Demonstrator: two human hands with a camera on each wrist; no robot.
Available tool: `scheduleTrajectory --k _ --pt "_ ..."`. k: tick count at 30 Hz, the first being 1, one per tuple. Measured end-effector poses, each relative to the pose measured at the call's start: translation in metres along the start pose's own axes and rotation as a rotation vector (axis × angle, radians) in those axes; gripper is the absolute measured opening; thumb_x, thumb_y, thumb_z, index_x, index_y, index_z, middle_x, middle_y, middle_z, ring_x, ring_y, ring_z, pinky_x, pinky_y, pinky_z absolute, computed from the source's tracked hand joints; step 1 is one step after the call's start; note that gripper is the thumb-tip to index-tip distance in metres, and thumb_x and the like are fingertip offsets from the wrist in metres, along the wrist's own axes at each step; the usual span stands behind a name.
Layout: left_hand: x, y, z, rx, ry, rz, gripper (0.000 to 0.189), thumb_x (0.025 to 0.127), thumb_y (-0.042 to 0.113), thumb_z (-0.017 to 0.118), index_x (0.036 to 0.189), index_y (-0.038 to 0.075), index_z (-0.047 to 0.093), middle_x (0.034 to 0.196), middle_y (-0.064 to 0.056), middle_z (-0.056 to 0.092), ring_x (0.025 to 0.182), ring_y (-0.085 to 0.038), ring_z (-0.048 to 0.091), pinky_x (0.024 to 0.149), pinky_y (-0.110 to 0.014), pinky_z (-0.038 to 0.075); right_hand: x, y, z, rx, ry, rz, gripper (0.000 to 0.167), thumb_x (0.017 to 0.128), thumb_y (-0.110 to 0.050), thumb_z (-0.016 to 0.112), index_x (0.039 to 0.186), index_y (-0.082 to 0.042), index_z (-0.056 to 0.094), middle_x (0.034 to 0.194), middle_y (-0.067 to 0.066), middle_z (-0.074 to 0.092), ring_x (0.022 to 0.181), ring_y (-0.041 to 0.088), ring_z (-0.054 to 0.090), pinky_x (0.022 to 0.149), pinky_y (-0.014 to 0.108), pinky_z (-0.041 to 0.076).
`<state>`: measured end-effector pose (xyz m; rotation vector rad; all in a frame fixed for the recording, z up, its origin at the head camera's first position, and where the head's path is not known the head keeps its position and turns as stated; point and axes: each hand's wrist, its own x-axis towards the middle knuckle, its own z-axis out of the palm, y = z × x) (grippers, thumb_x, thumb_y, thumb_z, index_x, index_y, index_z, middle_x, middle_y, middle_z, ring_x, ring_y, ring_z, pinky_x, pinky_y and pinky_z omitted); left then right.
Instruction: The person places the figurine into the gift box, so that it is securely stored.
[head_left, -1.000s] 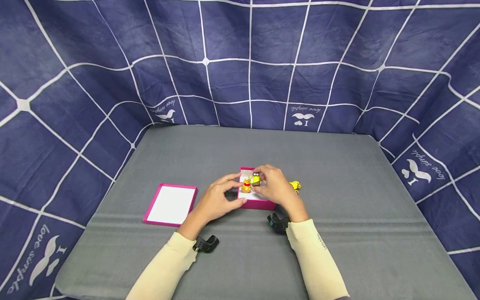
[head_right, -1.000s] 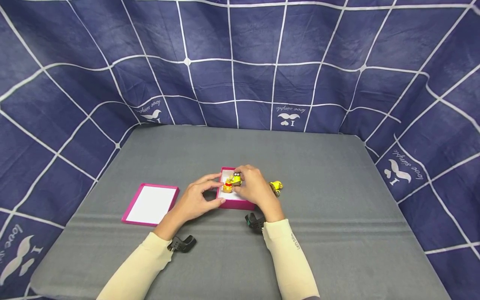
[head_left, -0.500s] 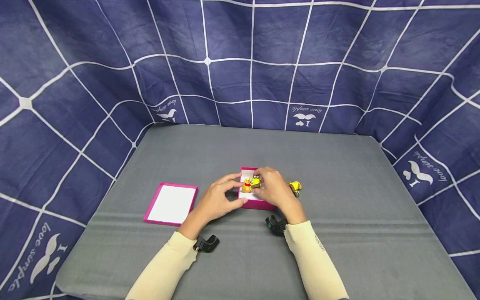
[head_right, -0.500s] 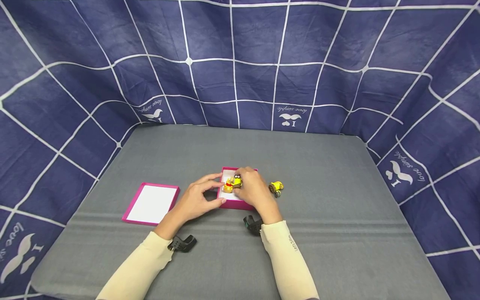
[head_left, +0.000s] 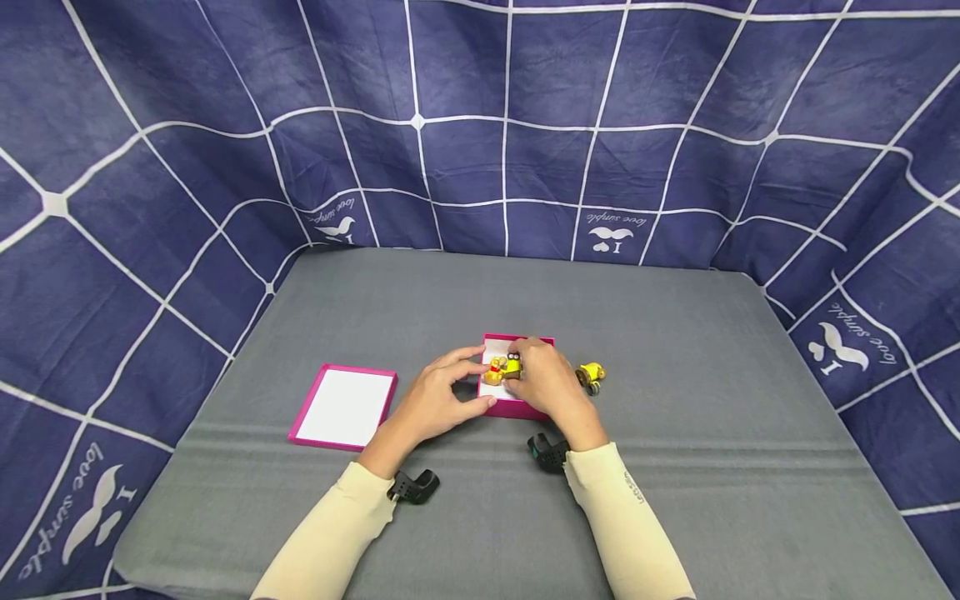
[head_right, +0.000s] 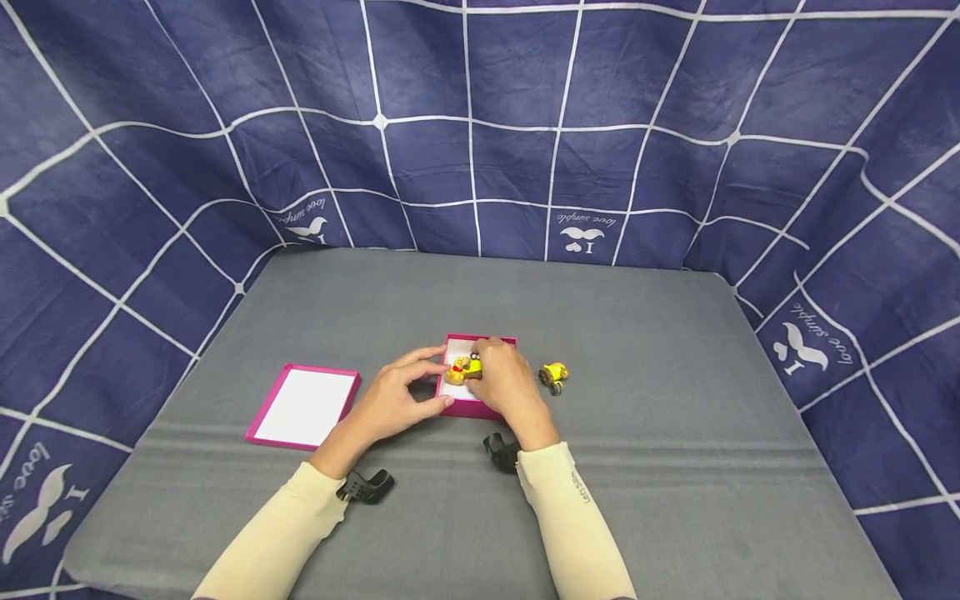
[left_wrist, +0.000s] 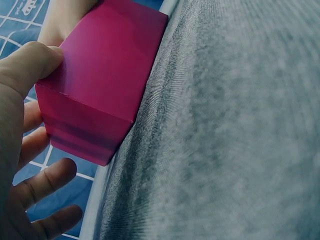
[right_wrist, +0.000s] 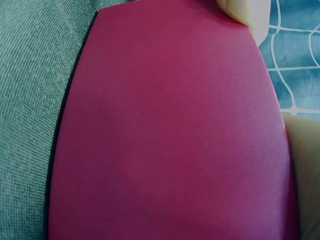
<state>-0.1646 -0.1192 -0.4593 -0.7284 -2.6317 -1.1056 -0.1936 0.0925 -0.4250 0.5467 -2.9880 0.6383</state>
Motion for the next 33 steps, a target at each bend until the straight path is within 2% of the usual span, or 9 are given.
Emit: scheduleTrajectory --k 9,27,33 --pt "0.0 0.0014 0.0008 -0.007 -0.006 -0.007 0.046 0.081 0.042 0.081 0.12 0.018 0.073 0.148 0.006 0.055 0.136 -0.01 0.052 0.11 -0.042 0.046 0.0003 -0.0014 0.0011 -0.014 -0.024 0.05 0.055 0.078 -0.026 0.086 0.125 -0.005 0.067 0.121 0.012 0.07 0.103 0.027 0.068 0.097 0.046 0.055" --pt "-0.0001 0.0013 0.0013 0.021 -0.008 -0.009 0.048 0.081 0.045 0.081 0.122 0.02 0.073 0.148 0.011 0.053 0.135 -0.01 0.052 0.109 -0.041 0.047 0.0013 -0.0052 0.0008 -0.057 -0.032 0.06 0.048 0.079 -0.024 0.084 0.12 -0.004 0.068 0.112 0.012 0.071 0.094 0.025 0.067 0.09 0.045 0.056" --pt "0.0001 0.0011 0.0007 0.011 -0.008 -0.008 0.048 0.081 0.043 0.081 0.122 0.019 0.073 0.148 0.01 0.054 0.134 -0.012 0.054 0.109 -0.041 0.047 0.0026 -0.0056 0.0017 -0.074 -0.027 0.058 0.049 0.08 -0.024 0.084 0.122 -0.005 0.069 0.114 0.012 0.071 0.098 0.028 0.069 0.09 0.047 0.056"
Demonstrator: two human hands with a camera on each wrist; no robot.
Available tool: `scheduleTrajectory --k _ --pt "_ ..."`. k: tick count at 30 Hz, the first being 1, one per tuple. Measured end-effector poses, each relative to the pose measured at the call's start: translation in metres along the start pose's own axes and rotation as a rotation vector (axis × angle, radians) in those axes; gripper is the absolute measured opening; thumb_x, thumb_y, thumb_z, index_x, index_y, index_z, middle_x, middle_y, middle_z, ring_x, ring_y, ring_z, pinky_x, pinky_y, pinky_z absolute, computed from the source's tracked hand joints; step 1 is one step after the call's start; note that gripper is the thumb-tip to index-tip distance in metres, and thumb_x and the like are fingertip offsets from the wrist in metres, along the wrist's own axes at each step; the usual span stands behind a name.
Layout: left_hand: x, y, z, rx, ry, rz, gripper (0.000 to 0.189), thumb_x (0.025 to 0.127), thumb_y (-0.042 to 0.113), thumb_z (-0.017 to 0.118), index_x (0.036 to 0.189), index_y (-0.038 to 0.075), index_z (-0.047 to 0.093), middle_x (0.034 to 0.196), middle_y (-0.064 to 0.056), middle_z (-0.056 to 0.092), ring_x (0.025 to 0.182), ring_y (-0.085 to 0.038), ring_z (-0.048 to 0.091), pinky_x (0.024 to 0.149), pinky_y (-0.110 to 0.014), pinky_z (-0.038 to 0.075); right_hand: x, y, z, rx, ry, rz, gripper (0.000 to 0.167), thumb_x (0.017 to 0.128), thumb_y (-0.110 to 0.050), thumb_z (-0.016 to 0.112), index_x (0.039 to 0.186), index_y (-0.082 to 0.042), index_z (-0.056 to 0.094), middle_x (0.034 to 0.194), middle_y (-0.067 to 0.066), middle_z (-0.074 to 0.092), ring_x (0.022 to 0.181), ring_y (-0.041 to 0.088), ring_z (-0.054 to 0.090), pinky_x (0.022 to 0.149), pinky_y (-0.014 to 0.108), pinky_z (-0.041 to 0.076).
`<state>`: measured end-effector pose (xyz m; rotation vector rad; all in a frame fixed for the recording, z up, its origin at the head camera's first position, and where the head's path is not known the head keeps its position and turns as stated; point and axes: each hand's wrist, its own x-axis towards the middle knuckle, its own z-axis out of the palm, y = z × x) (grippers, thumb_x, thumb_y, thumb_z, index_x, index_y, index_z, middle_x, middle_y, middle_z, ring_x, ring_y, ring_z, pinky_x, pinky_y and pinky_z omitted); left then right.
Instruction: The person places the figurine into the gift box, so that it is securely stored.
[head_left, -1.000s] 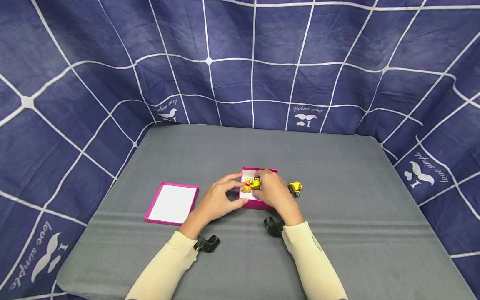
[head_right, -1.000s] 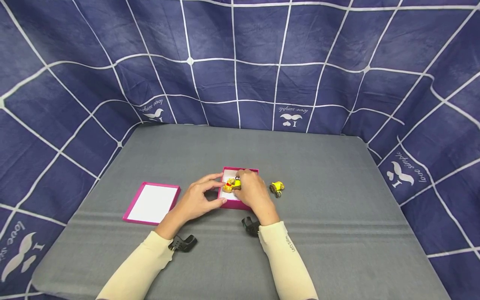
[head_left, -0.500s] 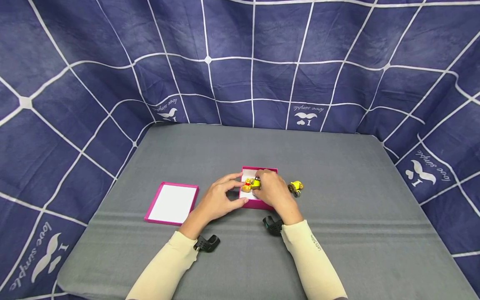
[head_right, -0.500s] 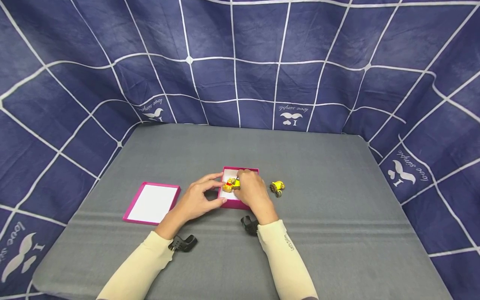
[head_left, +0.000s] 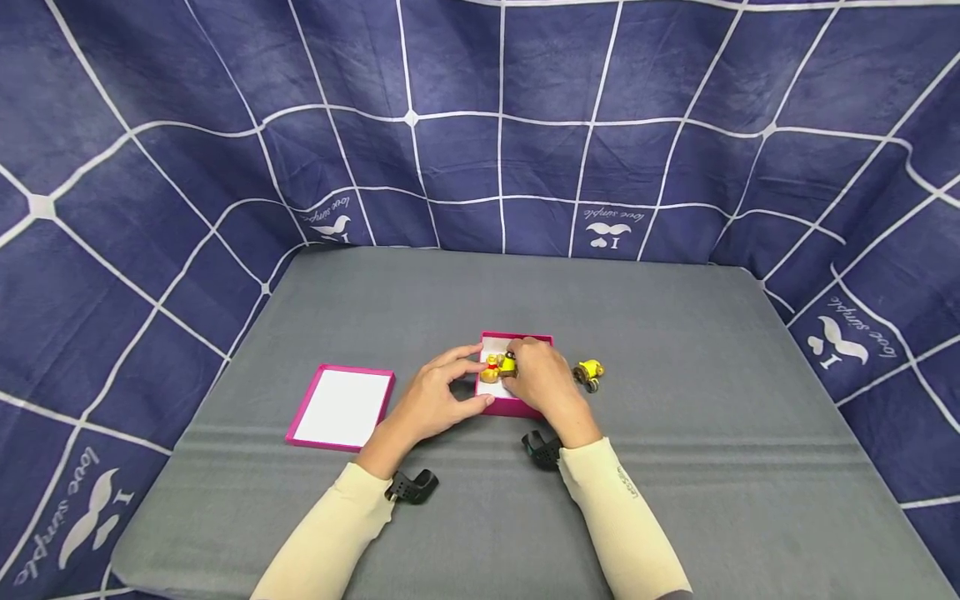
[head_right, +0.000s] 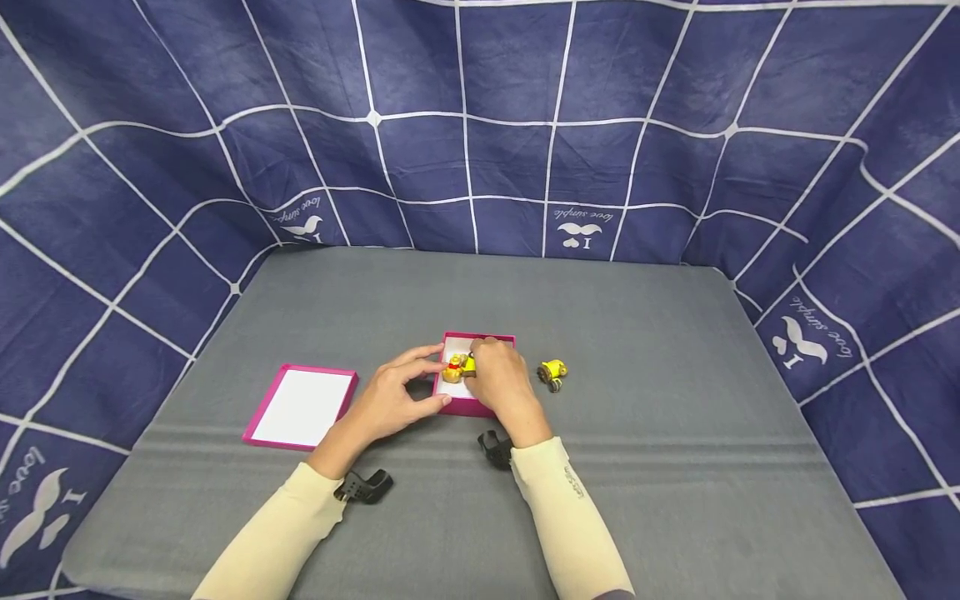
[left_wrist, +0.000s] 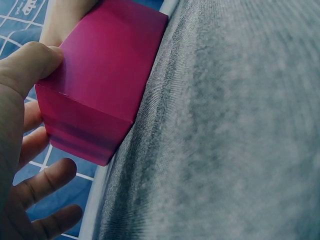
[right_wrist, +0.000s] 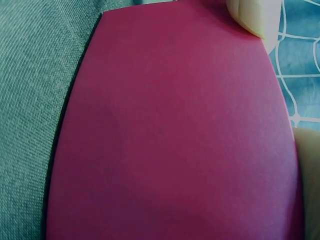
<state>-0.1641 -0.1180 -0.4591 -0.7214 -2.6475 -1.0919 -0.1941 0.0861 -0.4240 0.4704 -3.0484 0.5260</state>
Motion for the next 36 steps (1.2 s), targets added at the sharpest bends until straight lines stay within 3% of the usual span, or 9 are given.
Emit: scheduleTrajectory --k 21,30,36 --pt "-0.0002 -0.0012 -0.0002 -0.005 -0.001 0.0 0.048 0.082 0.044 0.08 0.122 0.019 0.072 0.148 0.008 0.055 0.134 -0.01 0.053 0.109 -0.041 0.047 0.0002 -0.0018 0.0011 -0.047 -0.002 -0.006 0.047 0.081 -0.026 0.083 0.122 -0.006 0.071 0.112 0.012 0.071 0.096 0.028 0.069 0.088 0.048 0.057" --pt "-0.0016 -0.0022 0.0 -0.015 0.021 0.022 0.045 0.081 0.041 0.082 0.119 0.019 0.074 0.147 0.004 0.056 0.126 -0.019 0.061 0.099 -0.042 0.054 -0.0009 -0.0011 0.0031 -0.058 -0.001 -0.036 0.049 0.082 -0.028 0.082 0.125 -0.007 0.069 0.115 0.013 0.069 0.099 0.028 0.07 0.09 0.048 0.057" --pt "0.0003 -0.0024 0.0002 -0.017 0.008 0.018 0.047 0.081 0.044 0.081 0.12 0.019 0.073 0.148 0.007 0.055 0.126 -0.018 0.061 0.102 -0.041 0.052 -0.0016 0.0019 0.0012 -0.028 0.018 -0.06 0.053 0.082 -0.031 0.083 0.128 -0.009 0.068 0.118 0.013 0.069 0.101 0.028 0.069 0.092 0.047 0.056"
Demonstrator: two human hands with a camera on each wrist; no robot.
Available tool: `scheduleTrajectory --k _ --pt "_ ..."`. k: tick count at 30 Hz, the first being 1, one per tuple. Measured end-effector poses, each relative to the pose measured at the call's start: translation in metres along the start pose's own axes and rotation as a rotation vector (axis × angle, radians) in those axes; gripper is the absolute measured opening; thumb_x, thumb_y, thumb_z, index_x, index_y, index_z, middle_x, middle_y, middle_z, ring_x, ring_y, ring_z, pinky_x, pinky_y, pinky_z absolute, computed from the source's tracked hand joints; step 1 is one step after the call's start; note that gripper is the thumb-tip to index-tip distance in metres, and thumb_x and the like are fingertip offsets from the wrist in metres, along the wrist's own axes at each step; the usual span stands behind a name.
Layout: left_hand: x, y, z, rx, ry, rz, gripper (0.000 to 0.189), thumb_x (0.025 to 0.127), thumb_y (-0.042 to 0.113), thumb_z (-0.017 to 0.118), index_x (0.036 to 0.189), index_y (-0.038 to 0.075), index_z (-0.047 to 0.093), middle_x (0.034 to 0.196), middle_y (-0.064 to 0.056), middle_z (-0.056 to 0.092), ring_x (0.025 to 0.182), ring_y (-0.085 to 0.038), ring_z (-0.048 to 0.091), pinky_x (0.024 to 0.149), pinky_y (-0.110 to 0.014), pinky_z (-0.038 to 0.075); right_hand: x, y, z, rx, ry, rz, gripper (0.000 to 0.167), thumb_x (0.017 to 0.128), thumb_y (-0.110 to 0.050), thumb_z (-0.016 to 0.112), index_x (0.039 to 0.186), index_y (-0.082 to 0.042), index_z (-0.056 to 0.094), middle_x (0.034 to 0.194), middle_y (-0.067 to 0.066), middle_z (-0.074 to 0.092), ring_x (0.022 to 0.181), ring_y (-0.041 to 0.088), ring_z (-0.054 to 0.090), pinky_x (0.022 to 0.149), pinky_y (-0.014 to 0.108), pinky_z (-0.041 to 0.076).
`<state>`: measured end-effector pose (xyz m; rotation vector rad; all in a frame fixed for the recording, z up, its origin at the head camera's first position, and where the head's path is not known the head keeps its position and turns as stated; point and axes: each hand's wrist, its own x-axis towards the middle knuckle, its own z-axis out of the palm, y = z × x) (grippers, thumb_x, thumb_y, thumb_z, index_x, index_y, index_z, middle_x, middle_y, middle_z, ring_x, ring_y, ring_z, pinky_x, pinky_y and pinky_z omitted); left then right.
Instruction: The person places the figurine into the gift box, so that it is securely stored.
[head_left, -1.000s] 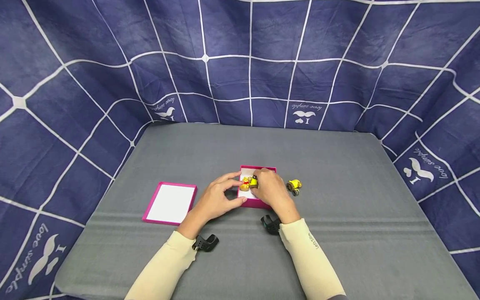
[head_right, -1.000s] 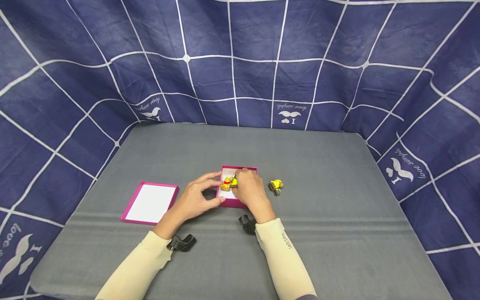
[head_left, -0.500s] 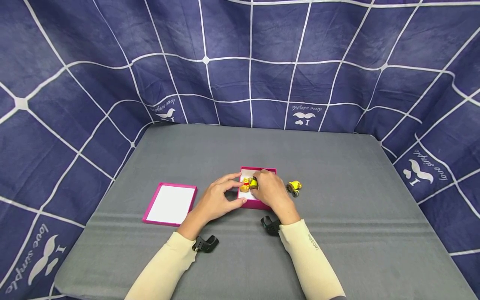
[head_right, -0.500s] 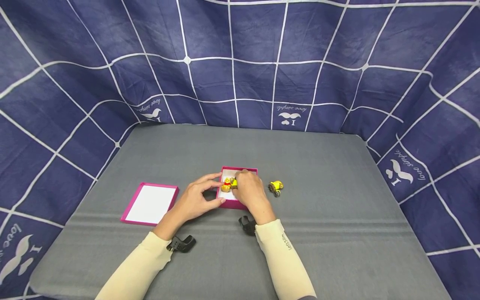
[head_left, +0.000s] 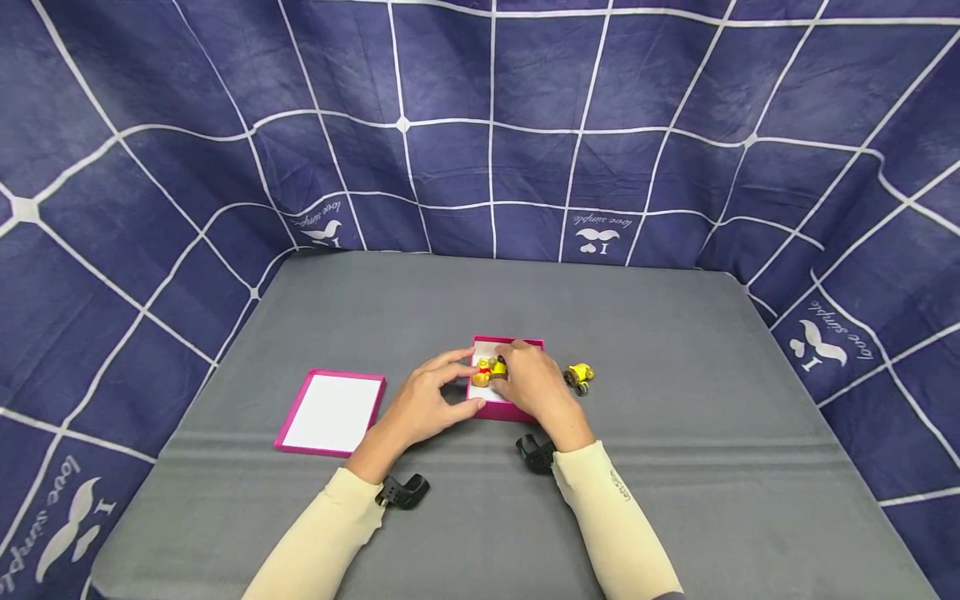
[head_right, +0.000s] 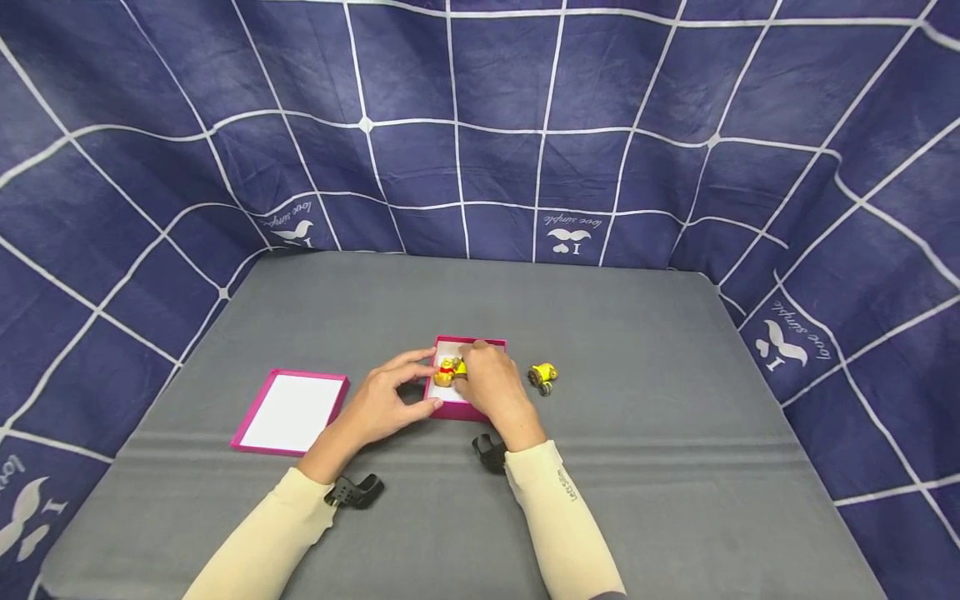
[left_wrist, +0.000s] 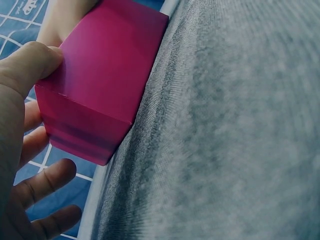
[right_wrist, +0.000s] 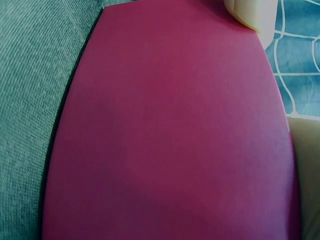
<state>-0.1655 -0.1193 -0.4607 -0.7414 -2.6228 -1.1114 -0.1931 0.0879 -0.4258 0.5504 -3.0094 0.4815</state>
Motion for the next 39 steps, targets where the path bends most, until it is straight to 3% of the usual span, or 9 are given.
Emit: scheduleTrajectory --k 5,12,27,33,39 --pt "0.0 -0.001 -0.001 0.0 0.011 0.01 0.047 0.081 0.042 0.082 0.12 0.018 0.073 0.147 0.006 0.056 0.125 -0.017 0.061 0.101 -0.04 0.053 0.0 0.002 -0.001 0.015 0.02 -0.05 0.052 0.084 -0.03 0.081 0.129 -0.009 0.067 0.122 0.012 0.069 0.107 0.027 0.069 0.095 0.045 0.055" --pt "-0.001 -0.001 0.001 0.006 0.018 0.016 0.046 0.08 0.041 0.083 0.119 0.02 0.073 0.147 0.006 0.056 0.125 -0.016 0.062 0.1 -0.041 0.054 -0.001 0.004 -0.001 -0.058 0.117 -0.13 0.043 0.085 -0.031 0.079 0.124 -0.012 0.07 0.118 0.008 0.072 0.108 0.025 0.069 0.095 0.044 0.055" --pt "0.0 0.0 -0.001 0.007 0.004 0.003 0.044 0.081 0.042 0.081 0.12 0.023 0.073 0.148 0.011 0.054 0.124 -0.015 0.062 0.1 -0.038 0.053 -0.009 0.001 -0.015 -0.058 0.226 -0.205 0.038 0.086 -0.035 0.078 0.122 -0.022 0.071 0.109 -0.002 0.073 0.101 0.019 0.067 0.082 0.04 0.053" --pt "0.0 0.0 0.0 0.006 0.002 0.004 0.045 0.081 0.041 0.082 0.12 0.02 0.073 0.147 0.008 0.055 0.126 -0.018 0.061 0.1 -0.04 0.054 -0.014 0.001 -0.021 -0.02 0.252 -0.207 0.037 0.085 -0.034 0.079 0.12 -0.022 0.072 0.107 -0.003 0.073 0.1 0.019 0.067 0.08 0.039 0.051" --pt "0.0 0.0 -0.001 0.025 0.002 -0.013 0.047 0.081 0.042 0.082 0.121 0.019 0.073 0.147 0.009 0.055 0.131 -0.017 0.057 0.105 -0.043 0.05 -0.017 0.008 -0.026 0.066 0.358 -0.213 0.04 0.086 -0.033 0.079 0.122 -0.019 0.071 0.111 -0.001 0.072 0.103 0.02 0.067 0.083 0.041 0.051"
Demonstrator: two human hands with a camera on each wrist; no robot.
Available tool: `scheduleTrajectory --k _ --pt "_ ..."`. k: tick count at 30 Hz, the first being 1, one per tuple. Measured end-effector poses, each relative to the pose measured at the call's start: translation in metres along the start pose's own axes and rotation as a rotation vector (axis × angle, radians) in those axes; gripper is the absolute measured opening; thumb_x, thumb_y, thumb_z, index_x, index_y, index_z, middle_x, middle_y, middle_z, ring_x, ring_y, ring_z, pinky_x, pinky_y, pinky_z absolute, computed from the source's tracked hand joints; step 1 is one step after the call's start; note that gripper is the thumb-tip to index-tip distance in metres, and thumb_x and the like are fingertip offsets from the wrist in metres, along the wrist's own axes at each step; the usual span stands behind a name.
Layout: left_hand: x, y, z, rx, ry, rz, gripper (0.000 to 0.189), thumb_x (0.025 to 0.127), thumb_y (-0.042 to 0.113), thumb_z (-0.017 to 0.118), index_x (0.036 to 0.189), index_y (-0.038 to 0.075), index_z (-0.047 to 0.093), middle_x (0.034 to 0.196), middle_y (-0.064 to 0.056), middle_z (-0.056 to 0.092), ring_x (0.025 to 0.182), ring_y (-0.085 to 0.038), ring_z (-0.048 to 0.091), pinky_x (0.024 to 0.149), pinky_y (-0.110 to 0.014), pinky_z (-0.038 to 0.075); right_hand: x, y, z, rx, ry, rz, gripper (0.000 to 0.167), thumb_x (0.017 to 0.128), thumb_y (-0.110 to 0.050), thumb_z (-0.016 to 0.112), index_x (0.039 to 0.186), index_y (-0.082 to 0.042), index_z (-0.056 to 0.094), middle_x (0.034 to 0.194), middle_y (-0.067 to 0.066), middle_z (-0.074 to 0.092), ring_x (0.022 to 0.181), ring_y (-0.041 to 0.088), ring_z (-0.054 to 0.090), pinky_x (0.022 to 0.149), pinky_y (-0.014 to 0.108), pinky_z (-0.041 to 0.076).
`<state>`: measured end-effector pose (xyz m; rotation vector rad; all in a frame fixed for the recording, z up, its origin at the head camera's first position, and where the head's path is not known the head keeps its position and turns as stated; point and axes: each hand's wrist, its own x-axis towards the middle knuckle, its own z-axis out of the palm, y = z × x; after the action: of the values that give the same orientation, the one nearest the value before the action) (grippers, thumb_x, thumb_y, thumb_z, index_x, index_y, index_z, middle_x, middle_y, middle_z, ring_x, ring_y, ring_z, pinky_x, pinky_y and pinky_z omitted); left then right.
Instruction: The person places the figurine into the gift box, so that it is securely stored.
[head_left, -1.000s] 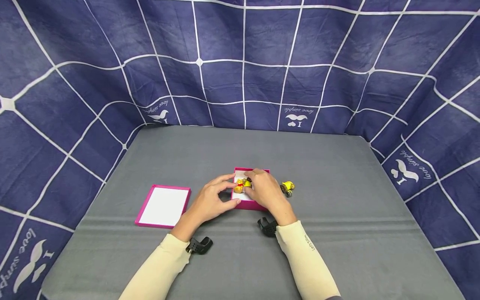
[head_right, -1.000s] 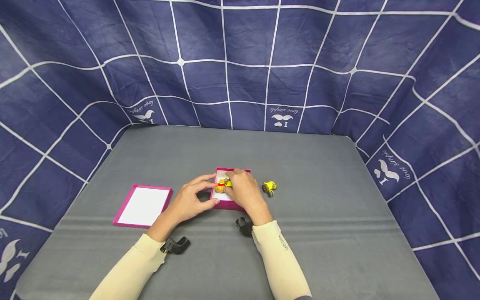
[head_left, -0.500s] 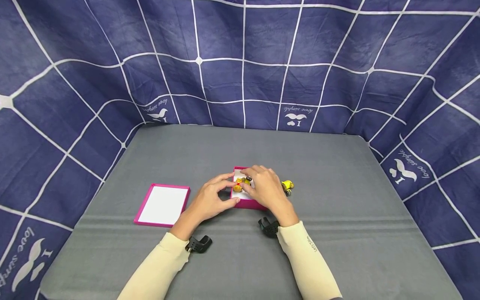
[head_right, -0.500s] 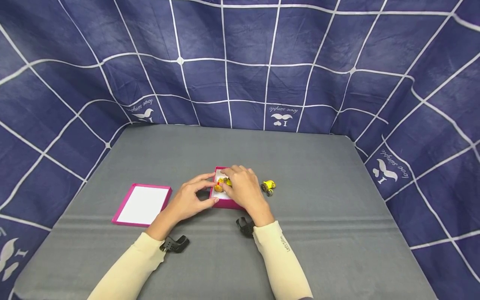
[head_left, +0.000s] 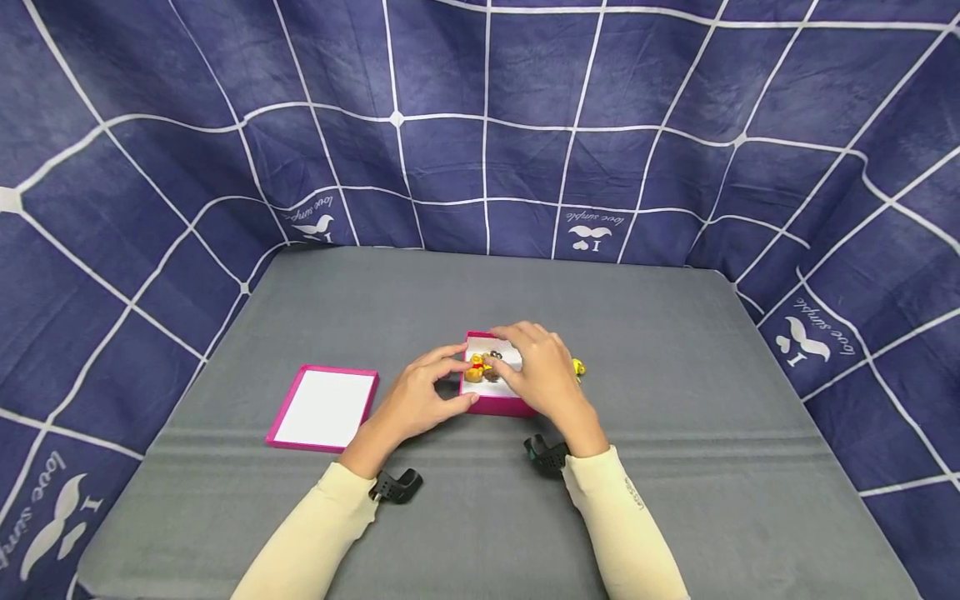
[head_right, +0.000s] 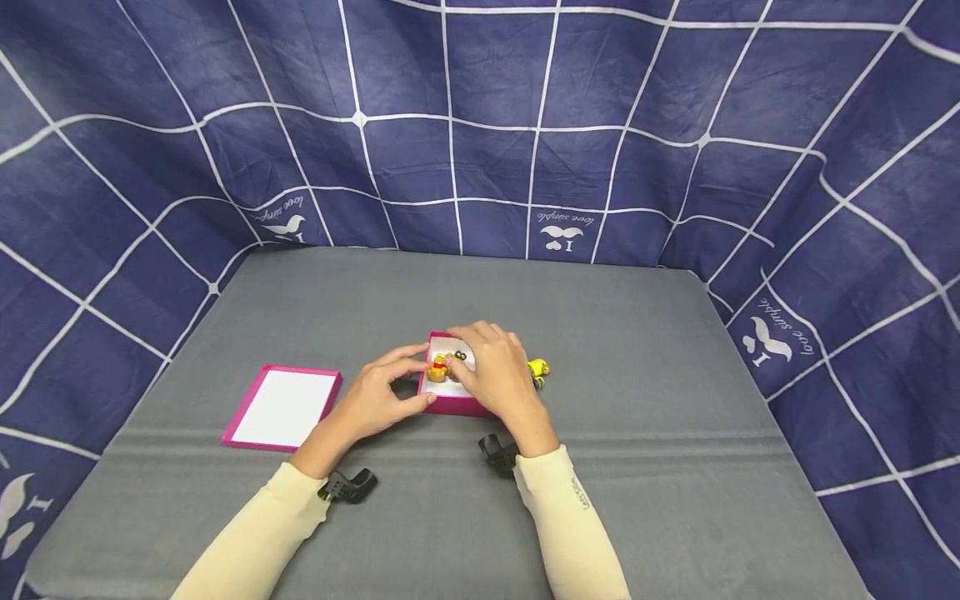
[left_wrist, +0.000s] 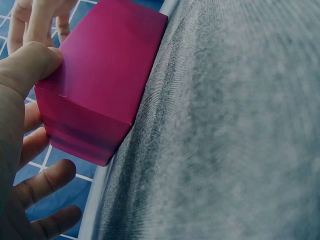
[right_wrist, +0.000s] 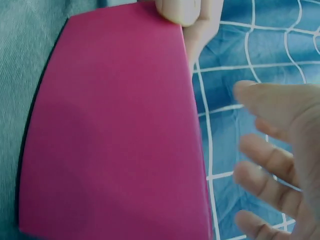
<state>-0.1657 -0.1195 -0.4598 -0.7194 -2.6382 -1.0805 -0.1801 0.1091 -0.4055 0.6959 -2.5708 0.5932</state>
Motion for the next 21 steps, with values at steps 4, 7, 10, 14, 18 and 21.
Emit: scheduleTrajectory --k 4,7,10,14,18,21 --pt "0.0 0.001 -0.001 0.003 -0.009 -0.013 0.048 0.081 0.042 0.082 0.121 0.019 0.073 0.147 0.01 0.055 0.131 -0.017 0.057 0.105 -0.044 0.05 -0.002 0.008 -0.004 0.033 0.085 0.019 0.041 0.086 -0.032 0.08 0.123 -0.018 0.07 0.112 0.001 0.071 0.105 0.021 0.067 0.086 0.042 0.052" --pt "0.0 0.002 -0.001 0.0 -0.008 -0.016 0.047 0.08 0.041 0.082 0.121 0.019 0.073 0.148 0.01 0.054 0.131 -0.017 0.057 0.105 -0.045 0.05 -0.004 0.013 -0.007 0.05 0.13 0.034 0.041 0.085 -0.03 0.081 0.122 -0.017 0.071 0.111 0.002 0.071 0.105 0.022 0.067 0.088 0.044 0.052" --pt "0.0 0.003 -0.001 -0.002 -0.004 -0.019 0.047 0.08 0.041 0.082 0.121 0.019 0.073 0.148 0.011 0.054 0.13 -0.016 0.058 0.105 -0.044 0.05 -0.007 0.018 -0.009 0.062 0.16 0.038 0.039 0.084 -0.028 0.081 0.12 -0.017 0.072 0.111 0.002 0.071 0.104 0.022 0.068 0.088 0.046 0.052" --pt "0.0 0.003 -0.001 -0.01 -0.002 -0.019 0.047 0.08 0.04 0.083 0.12 0.019 0.073 0.148 0.011 0.054 0.126 -0.015 0.06 0.101 -0.041 0.053 -0.011 0.024 -0.009 0.106 0.195 0.049 0.037 0.083 -0.025 0.082 0.117 -0.015 0.074 0.11 0.002 0.071 0.097 0.023 0.069 0.08 0.042 0.053" --pt "0.0 0.002 0.0 -0.011 -0.002 -0.025 0.046 0.08 0.039 0.083 0.12 0.019 0.073 0.148 0.011 0.054 0.124 -0.013 0.06 0.098 -0.039 0.054 -0.015 0.03 -0.011 0.15 0.218 0.086 0.035 0.083 -0.023 0.083 0.115 -0.014 0.074 0.109 0.003 0.07 0.09 0.023 0.068 0.071 0.037 0.052" --pt "0.0 0.002 0.0 -0.008 -0.002 -0.028 0.047 0.08 0.039 0.083 0.121 0.019 0.073 0.148 0.011 0.054 0.124 -0.013 0.06 0.099 -0.038 0.054 -0.018 0.035 -0.013 0.159 0.23 0.115 0.034 0.083 -0.023 0.082 0.115 -0.014 0.075 0.107 0.004 0.07 0.091 0.021 0.065 0.07 0.036 0.05"
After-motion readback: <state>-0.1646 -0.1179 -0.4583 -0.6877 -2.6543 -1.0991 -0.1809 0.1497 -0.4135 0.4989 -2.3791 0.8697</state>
